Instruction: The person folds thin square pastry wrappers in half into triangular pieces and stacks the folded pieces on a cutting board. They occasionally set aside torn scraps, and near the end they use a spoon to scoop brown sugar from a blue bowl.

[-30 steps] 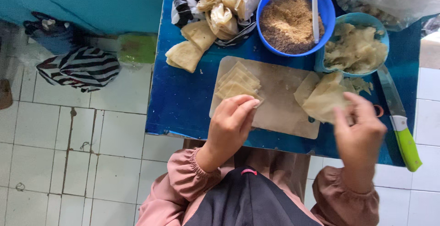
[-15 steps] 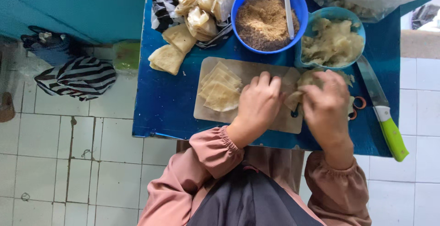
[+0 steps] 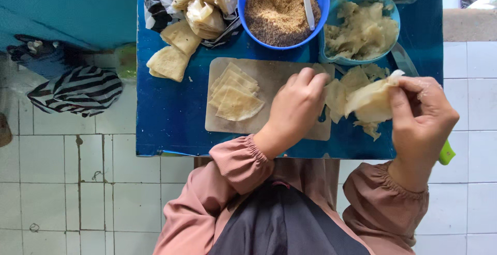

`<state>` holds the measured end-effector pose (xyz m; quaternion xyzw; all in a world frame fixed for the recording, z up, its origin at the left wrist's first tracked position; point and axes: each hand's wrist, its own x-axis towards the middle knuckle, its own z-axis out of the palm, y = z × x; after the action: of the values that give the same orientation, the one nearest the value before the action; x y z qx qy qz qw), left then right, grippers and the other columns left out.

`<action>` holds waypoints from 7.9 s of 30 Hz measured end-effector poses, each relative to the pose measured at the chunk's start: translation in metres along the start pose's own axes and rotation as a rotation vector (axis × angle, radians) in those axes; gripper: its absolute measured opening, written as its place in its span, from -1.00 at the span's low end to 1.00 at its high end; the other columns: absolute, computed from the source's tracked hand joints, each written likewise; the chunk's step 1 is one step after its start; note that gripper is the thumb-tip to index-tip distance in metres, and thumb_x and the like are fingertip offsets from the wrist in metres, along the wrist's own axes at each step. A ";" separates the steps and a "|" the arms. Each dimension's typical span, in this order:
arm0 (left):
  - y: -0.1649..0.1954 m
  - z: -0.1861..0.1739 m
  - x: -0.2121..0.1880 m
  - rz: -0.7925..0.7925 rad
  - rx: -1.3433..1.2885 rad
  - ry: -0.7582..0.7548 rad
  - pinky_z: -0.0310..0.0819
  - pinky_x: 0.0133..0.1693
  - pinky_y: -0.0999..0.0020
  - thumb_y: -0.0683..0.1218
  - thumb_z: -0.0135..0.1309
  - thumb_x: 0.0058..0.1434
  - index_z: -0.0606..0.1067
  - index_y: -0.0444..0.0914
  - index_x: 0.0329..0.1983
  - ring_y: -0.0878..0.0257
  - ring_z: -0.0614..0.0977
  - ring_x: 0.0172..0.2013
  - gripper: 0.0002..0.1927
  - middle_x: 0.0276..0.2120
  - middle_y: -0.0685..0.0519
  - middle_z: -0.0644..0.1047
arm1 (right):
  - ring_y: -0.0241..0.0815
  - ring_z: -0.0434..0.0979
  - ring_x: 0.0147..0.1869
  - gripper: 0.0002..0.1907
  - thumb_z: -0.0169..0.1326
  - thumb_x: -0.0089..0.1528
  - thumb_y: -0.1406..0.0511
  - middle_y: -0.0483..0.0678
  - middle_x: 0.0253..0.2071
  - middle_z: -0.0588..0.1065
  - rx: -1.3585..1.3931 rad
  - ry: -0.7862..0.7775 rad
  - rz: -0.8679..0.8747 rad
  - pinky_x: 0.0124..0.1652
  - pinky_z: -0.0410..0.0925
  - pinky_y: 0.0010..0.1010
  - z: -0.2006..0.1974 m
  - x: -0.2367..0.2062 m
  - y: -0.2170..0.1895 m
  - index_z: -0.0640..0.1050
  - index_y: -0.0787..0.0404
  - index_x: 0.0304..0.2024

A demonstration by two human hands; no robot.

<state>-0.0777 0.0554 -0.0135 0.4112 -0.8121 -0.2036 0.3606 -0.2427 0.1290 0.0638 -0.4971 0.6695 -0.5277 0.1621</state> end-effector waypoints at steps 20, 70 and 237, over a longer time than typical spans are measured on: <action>0.007 0.020 0.001 0.132 -0.277 -0.033 0.56 -0.09 0.23 -0.04 0.17 0.34 0.49 -0.25 -0.14 0.02 0.63 -0.16 -0.81 -0.26 -0.04 0.54 | -0.24 0.61 0.00 -0.83 0.13 0.41 0.55 0.04 0.00 0.56 -0.041 0.010 -0.099 0.02 0.46 -0.50 0.014 -0.008 0.074 0.60 0.44 0.05; -0.118 -0.141 -0.113 -0.443 -1.322 0.257 0.50 -0.01 0.47 -0.05 0.09 0.43 0.37 -0.32 0.27 0.41 0.57 -0.05 -0.58 0.00 0.09 0.54 | -0.36 0.49 -0.08 -0.89 0.12 0.37 0.40 -0.09 -0.12 0.51 0.552 -0.815 0.161 -0.05 0.35 -0.54 0.197 -0.048 -0.056 0.57 0.39 -0.15; -0.094 -0.152 -0.124 -0.565 -1.343 0.404 0.49 0.16 0.30 -0.08 -0.07 0.53 0.41 -0.38 0.26 0.19 0.61 0.05 -0.65 -0.04 -0.10 0.56 | -0.20 0.48 0.03 -0.93 0.12 0.41 0.43 0.00 0.01 0.51 0.809 -0.447 0.095 0.11 0.36 -0.38 0.171 -0.061 -0.042 0.52 0.25 -0.05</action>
<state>0.1357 0.0970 -0.0245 0.3249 -0.2951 -0.6601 0.6097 -0.0673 0.0889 0.0147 -0.4644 0.3804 -0.6182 0.5074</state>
